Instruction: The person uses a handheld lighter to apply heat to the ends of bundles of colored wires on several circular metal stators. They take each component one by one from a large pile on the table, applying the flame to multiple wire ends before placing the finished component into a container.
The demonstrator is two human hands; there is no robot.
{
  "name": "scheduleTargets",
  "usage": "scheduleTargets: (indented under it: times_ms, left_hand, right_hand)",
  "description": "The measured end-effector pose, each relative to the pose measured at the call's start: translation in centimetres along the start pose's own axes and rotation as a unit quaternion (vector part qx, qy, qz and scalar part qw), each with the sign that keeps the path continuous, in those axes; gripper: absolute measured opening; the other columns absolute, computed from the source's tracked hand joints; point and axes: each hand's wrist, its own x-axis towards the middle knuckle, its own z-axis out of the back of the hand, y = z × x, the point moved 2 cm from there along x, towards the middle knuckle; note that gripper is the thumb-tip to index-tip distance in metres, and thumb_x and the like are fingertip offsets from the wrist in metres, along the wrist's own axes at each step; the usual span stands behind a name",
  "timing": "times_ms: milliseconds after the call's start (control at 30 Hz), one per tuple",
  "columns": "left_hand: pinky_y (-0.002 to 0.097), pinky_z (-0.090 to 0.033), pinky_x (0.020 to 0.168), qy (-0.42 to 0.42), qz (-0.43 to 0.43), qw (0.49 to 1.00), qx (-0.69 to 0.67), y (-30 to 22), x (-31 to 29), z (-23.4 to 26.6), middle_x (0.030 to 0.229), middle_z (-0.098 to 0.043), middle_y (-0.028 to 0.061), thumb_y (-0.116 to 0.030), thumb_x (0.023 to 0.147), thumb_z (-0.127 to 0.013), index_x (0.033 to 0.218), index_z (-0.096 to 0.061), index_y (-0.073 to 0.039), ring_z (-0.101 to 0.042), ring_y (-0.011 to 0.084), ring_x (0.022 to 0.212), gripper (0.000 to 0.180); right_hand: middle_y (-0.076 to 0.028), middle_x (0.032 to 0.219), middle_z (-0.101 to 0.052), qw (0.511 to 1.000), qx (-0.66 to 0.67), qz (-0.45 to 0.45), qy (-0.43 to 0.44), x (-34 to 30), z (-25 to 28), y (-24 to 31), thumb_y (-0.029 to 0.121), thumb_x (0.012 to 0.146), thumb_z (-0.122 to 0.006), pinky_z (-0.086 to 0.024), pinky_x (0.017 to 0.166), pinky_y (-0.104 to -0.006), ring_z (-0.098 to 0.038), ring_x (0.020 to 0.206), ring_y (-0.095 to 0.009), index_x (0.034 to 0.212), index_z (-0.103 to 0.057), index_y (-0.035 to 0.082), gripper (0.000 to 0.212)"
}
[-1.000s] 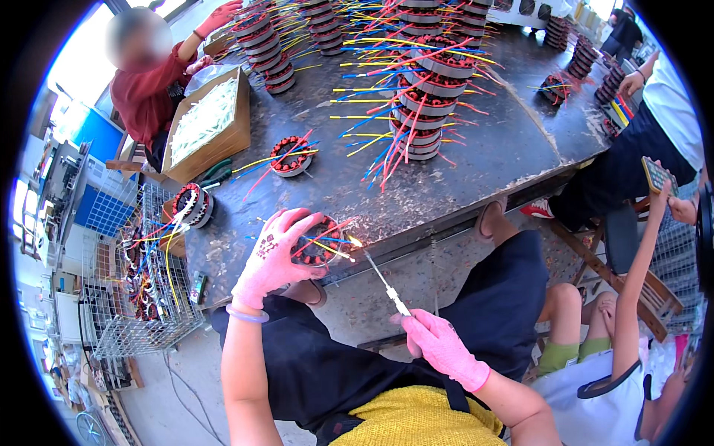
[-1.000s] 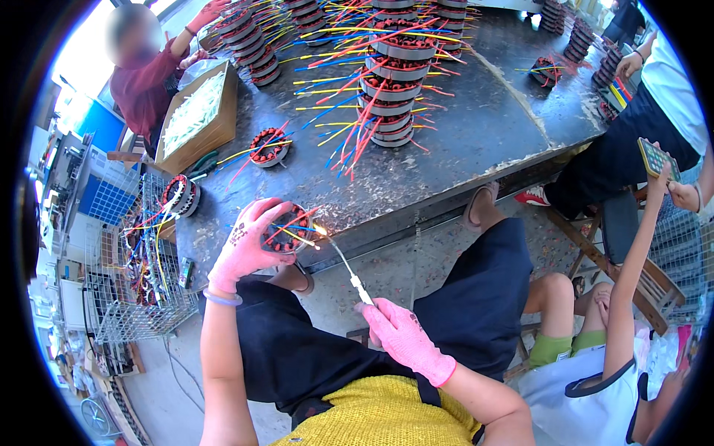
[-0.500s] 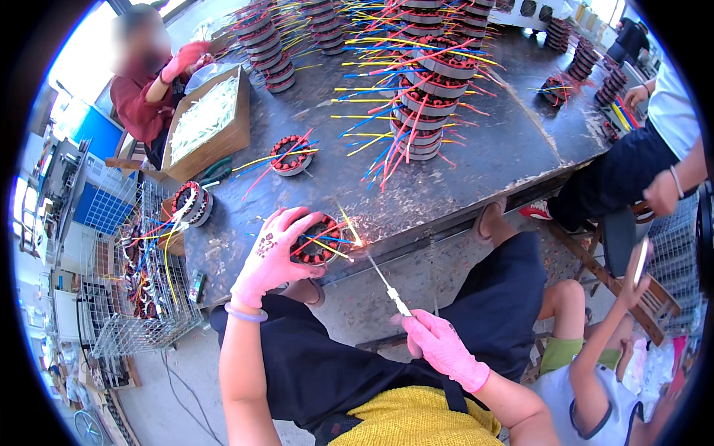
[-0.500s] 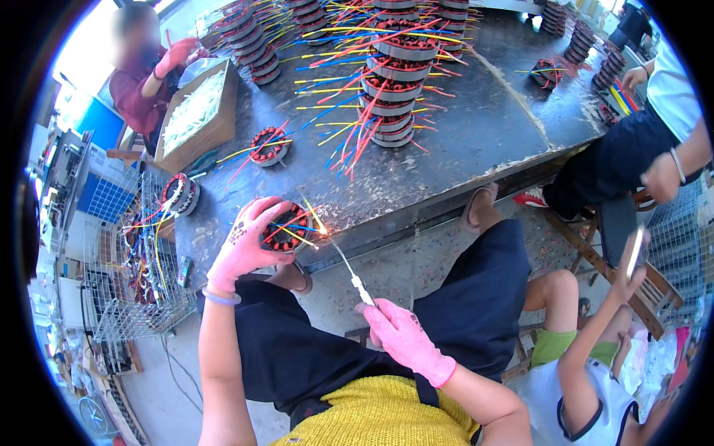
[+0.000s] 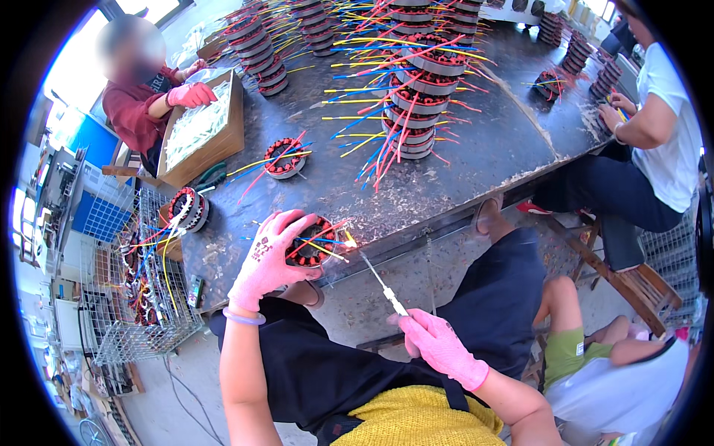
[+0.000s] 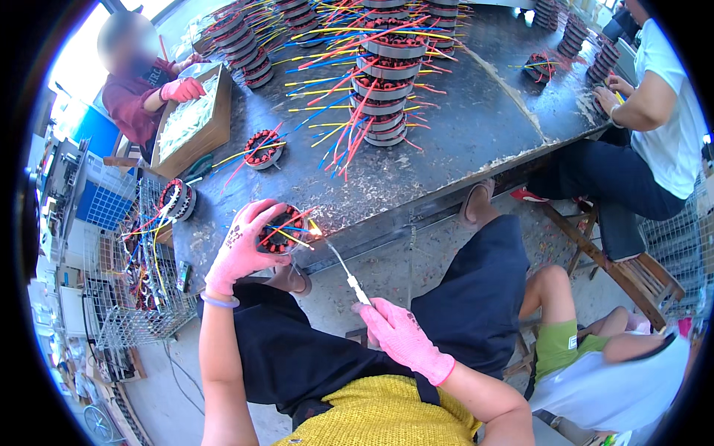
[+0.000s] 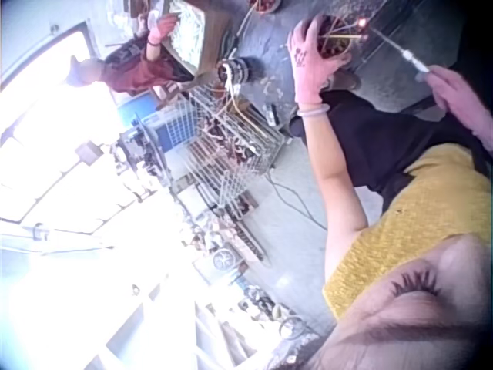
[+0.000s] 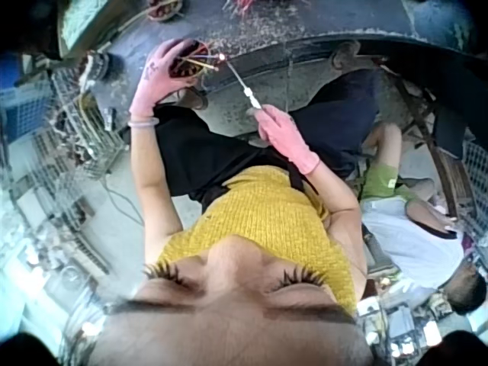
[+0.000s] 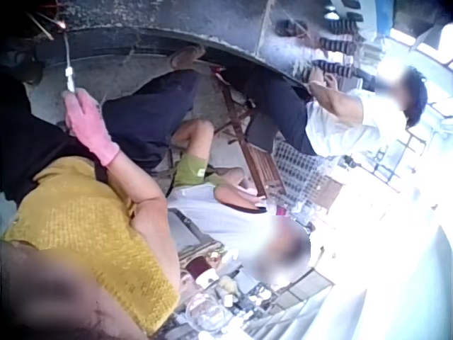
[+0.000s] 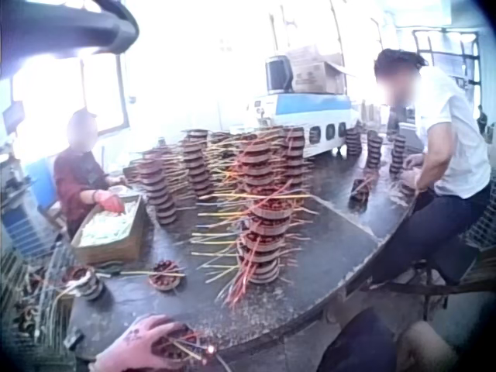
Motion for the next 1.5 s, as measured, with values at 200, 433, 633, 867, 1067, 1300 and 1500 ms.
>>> scheduleTargets:
  times_ms: [200,433,633,867,1067,1300,1500]
  left_hand:
    - [0.0455,-0.037,0.112,-0.003,-0.004,1.0,0.006,0.2,0.0,-0.2,0.138,-0.052,0.0157,-0.021,0.055,-0.088,0.136,-0.057,-0.009,-0.047,0.0373,0.13,0.088]
    - [0.0457,-0.036,0.113,0.01,0.003,1.0,0.005,0.1,-0.1,0.0,0.14,-0.051,0.0156,-0.024,0.056,-0.089,0.138,-0.055,-0.009,-0.046,0.0372,0.132,0.09]
    - [0.0457,-0.036,0.113,0.008,0.004,1.0,0.011,0.3,-0.1,-0.2,0.14,-0.051,0.0159,-0.024,0.057,-0.089,0.138,-0.055,-0.009,-0.046,0.0373,0.132,0.09]
    - [0.0456,-0.036,0.113,0.009,0.007,1.0,0.006,0.2,0.0,-0.2,0.14,-0.05,0.0161,-0.023,0.056,-0.089,0.138,-0.055,-0.009,-0.046,0.0378,0.132,0.09]
    - [0.0469,-0.034,0.114,-0.003,-0.003,1.0,0.001,0.0,0.0,-0.1,0.136,-0.053,0.016,-0.027,0.059,-0.087,0.136,-0.056,-0.009,-0.048,0.0378,0.129,0.085]
    - [0.0465,-0.035,0.113,0.001,-0.004,1.0,-0.001,0.0,0.1,-0.1,0.137,-0.052,0.0161,-0.026,0.058,-0.087,0.136,-0.056,-0.009,-0.048,0.0376,0.129,0.085]
    - [0.0459,-0.036,0.112,0.005,-0.005,1.0,0.004,0.1,0.1,-0.1,0.139,-0.051,0.0164,-0.025,0.057,-0.088,0.137,-0.055,-0.009,-0.047,0.0379,0.13,0.088]
  right_hand:
    - [-0.004,0.072,-0.054,0.997,-0.031,0.073,-0.011,0.1,0.0,-0.4,0.023,0.103,-0.048,-0.04,0.059,-0.0277,-0.05,0.062,-0.012,0.117,-0.065,0.001,0.03]
    - [-0.001,0.067,-0.052,0.999,0.037,0.01,-0.02,0.0,-0.3,0.5,0.028,0.103,-0.049,-0.037,0.057,-0.0252,-0.046,0.06,-0.008,0.116,-0.067,0.002,0.034]
    - [-0.009,0.075,-0.055,1.0,-0.004,-0.004,-0.006,0.0,0.0,0.4,0.016,0.104,-0.046,-0.047,0.06,-0.032,-0.058,0.062,-0.016,0.115,-0.063,0.0,0.025]
    - [-0.011,0.085,-0.052,0.991,-0.089,0.099,0.007,0.0,0.0,-0.2,0.005,0.1,-0.047,-0.048,0.059,-0.0347,-0.06,0.063,-0.021,0.115,-0.06,-0.001,0.021]
    - [-0.011,0.081,-0.053,0.992,-0.088,0.085,-0.003,0.0,0.1,-0.2,0.01,0.102,-0.046,-0.048,0.059,-0.0344,-0.06,0.062,-0.02,0.114,-0.061,-0.001,0.022]
    - [-0.01,0.072,-0.055,0.999,-0.024,0.036,-0.007,0.2,0.0,-0.1,0.019,0.104,-0.045,-0.047,0.06,-0.0334,-0.059,0.06,-0.018,0.113,-0.063,0.0,0.027]
    - [-0.009,0.07,-0.055,1.0,-0.011,0.014,-0.012,0.2,0.0,0.0,0.019,0.105,-0.045,-0.047,0.06,-0.0329,-0.058,0.06,-0.016,0.113,-0.063,0.001,0.027]
